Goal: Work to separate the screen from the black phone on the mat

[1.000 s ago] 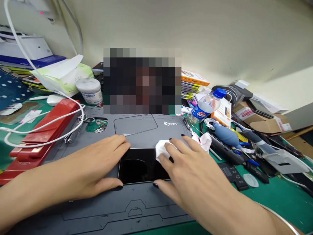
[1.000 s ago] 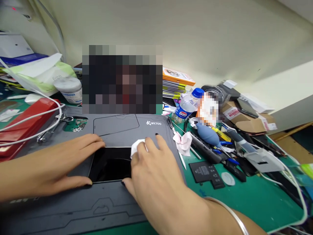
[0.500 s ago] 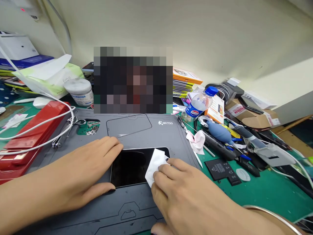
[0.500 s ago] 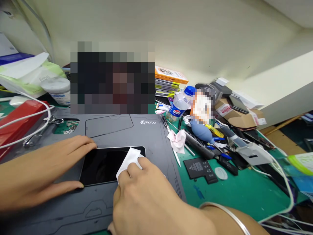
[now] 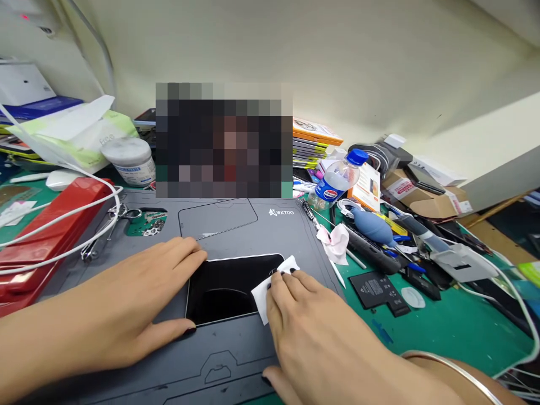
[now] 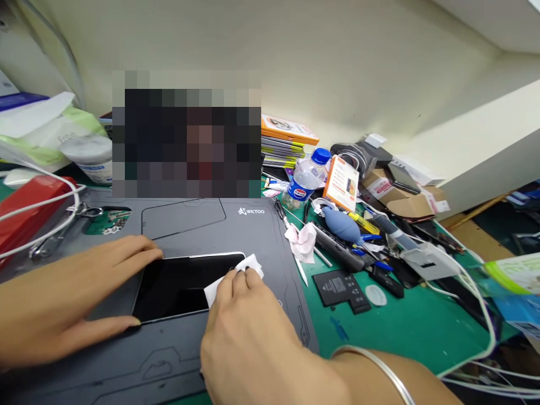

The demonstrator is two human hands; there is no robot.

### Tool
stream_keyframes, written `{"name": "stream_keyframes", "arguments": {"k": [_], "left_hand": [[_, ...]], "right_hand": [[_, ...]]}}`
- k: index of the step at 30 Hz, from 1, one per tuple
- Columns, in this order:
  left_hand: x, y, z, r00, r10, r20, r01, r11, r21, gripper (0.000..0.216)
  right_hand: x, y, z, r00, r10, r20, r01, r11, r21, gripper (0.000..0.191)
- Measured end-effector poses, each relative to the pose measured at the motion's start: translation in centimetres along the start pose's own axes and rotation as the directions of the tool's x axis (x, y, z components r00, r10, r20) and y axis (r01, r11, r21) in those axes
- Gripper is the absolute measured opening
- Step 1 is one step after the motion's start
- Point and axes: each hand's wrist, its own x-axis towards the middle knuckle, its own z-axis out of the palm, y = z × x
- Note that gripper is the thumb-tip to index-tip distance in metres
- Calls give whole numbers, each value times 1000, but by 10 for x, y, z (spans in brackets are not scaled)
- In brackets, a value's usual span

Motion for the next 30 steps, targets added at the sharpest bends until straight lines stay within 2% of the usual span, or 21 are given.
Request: {"name": "stream_keyframes", "arguments": {"k": [2, 4, 6, 8, 12, 14, 17, 22, 25, 27, 30], "left_hand": [[1, 0, 1, 999, 36, 29, -35, 999, -21, 60], [1, 1, 4, 1000, 24, -2, -24, 999, -26, 58], [0, 3, 7, 999, -20, -46, 19, 999, -28, 58], [-1, 3, 7, 998, -41, -40, 39, 998, -38, 59], [2, -5, -1, 999, 30, 33, -29, 999, -40, 60], [3, -9, -4, 998, 48, 30, -47, 998, -34, 61], [3, -9, -2, 998, 62, 22, -61, 997, -38, 59], [0, -3, 7, 997, -19, -75, 18, 1000, -3, 59], [0, -2, 7, 999, 20, -30, -20, 1000, -6, 56], [0, -1, 7, 1000, 21, -22, -21, 1000, -3, 55], [-1, 5, 11, 995, -43, -92, 46, 999, 26, 59]], "right_hand": [[3, 2, -1, 999, -30, -25, 30, 999, 21, 64], [6, 6, -1, 999, -28, -19, 29, 999, 45, 70], [5, 8, 0, 1000, 12, 22, -13, 999, 34, 76], [2, 6, 2, 997, 32, 75, -33, 999, 10, 83], [-3, 1, 3, 982, -57, 182, 51, 998, 39, 92], [0, 2, -1, 969, -77, 234, 65, 996, 57, 93], [10, 8, -10, 940, -36, 339, 13, 998, 69, 90], [19, 10, -22, 883, -100, 458, 50, 991, 121, 96], [22, 13, -28, 856, -126, 501, 47, 985, 166, 95], [23, 16, -29, 855, -92, 510, 20, 989, 146, 93], [18, 12, -23, 876, -63, 479, 16, 995, 102, 95]]}}
